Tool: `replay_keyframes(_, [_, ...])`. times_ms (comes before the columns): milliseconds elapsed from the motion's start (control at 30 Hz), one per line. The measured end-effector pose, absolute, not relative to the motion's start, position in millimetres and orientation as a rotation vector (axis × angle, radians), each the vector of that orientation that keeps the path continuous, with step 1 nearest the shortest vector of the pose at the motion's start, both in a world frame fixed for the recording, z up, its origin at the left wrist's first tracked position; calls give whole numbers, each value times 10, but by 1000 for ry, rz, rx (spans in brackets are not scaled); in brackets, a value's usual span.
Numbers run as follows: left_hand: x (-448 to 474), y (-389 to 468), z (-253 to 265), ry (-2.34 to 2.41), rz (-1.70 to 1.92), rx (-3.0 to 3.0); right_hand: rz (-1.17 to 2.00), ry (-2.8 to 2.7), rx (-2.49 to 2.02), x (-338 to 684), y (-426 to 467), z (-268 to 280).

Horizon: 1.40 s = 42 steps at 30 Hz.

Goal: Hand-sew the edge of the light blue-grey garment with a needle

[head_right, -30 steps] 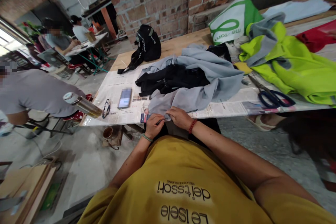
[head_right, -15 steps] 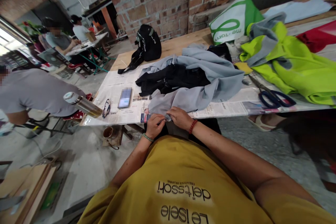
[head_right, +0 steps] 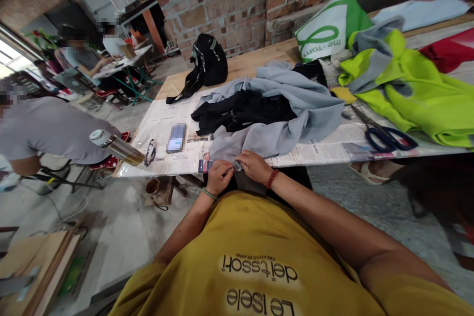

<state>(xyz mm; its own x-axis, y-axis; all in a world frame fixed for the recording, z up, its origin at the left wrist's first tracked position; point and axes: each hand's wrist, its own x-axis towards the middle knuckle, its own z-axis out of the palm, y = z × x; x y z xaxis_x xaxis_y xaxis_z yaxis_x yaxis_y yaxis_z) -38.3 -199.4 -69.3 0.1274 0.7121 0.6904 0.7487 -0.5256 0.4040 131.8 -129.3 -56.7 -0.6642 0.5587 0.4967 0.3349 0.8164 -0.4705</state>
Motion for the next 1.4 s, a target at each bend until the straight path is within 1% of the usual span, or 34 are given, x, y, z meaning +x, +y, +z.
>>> replay_keyframes(367, [-384,-1986,-709,-1534,-1326,-2324,433,-2342,-638,1321,-1292,-583])
replay_keyframes(1400, [-382,-1983,-730,-1521,-1305,-2314,463,-2297,-667,1308,-1313,-613])
